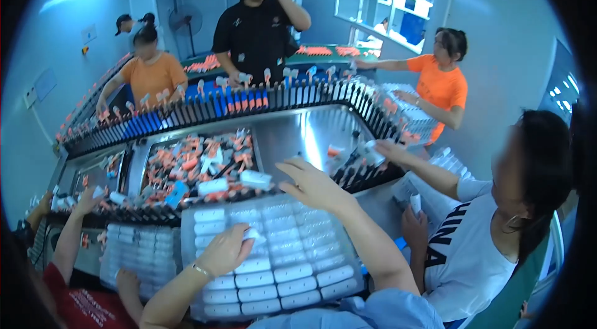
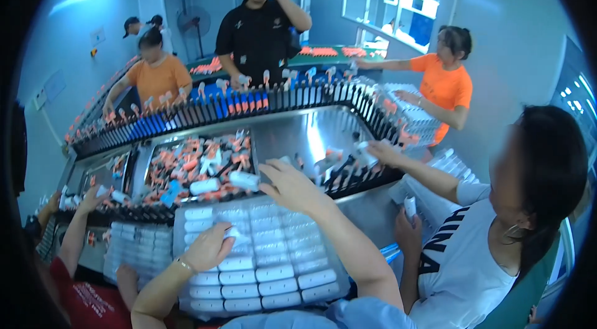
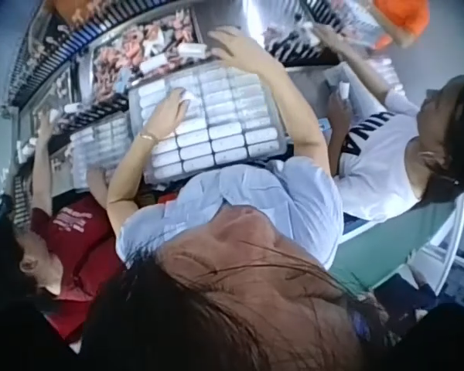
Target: Sorting and placing small white and orange plastic components into partitioned white trays on an assembly line.
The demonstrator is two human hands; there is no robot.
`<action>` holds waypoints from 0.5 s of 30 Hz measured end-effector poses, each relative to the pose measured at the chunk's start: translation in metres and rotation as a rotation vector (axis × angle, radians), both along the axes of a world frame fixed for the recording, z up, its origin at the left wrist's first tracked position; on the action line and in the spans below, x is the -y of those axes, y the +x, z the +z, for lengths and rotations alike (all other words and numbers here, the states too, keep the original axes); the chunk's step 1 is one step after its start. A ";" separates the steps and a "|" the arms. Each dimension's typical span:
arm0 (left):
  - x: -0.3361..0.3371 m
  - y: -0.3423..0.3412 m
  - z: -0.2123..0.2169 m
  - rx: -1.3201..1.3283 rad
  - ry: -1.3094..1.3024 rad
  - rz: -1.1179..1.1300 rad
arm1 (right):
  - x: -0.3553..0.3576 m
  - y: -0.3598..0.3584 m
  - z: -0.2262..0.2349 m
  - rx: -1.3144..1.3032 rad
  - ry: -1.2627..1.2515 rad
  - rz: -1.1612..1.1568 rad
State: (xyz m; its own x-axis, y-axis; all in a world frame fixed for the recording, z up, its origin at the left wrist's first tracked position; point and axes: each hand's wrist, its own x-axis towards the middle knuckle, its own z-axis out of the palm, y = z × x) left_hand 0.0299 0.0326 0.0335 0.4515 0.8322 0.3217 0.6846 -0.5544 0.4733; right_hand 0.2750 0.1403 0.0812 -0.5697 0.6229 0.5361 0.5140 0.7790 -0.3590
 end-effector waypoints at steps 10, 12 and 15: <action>-0.032 0.009 0.023 0.095 -0.126 -0.162 | 0.234 0.149 0.031 -0.154 0.646 -0.449; -0.032 0.025 0.031 0.083 -0.258 -0.177 | 0.264 0.163 0.031 -0.126 0.715 -0.684; -0.051 0.062 0.018 0.101 -0.286 -0.257 | 0.173 0.139 0.053 -0.228 0.771 -0.726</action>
